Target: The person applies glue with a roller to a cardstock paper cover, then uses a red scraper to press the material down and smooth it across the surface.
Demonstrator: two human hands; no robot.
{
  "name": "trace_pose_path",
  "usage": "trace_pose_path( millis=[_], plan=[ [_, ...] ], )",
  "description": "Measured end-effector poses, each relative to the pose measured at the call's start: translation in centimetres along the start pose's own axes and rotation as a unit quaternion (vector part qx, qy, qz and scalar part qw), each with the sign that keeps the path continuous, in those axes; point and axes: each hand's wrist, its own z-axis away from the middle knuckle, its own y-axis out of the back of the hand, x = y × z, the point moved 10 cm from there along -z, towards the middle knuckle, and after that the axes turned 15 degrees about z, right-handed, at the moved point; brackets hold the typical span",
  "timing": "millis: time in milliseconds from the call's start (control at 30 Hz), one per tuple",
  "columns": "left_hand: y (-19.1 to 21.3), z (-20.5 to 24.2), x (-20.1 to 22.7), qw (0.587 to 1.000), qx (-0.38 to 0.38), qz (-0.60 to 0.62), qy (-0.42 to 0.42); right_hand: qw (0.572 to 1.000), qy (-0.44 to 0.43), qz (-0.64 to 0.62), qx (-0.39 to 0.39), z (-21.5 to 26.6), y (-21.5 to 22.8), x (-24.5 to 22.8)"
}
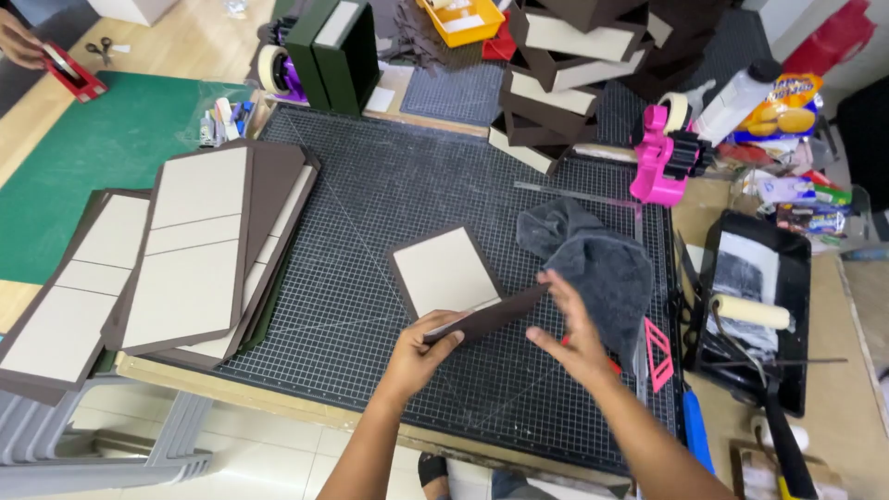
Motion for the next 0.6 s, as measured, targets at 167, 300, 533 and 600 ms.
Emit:
trace_pose_path(
  millis=[167,300,533,600],
  plan=[
    [0.2,0.7,-1.9,0.999,0.041,-0.024,0.023,0.978,-0.071,-0.162,0.106,-0.1,-3.8,4.3],
    [2.0,3.1,-2.9,0.981,0.187,0.043,0.014,0.957,-0.094,-0.218,0.165,0.6,-5.1,8.1],
    [1.9,3.5,-3.4,0.964,0.258,0.064,-0.010,0.946,-0.107,-0.221,0.213,0.9,-5.2,6.6],
    [2.0,3.5,-3.5,0.960,0.268,0.081,0.018,0.940,-0.119,-0.230,0.223,1.2,-5.2,6.9]
  ],
)
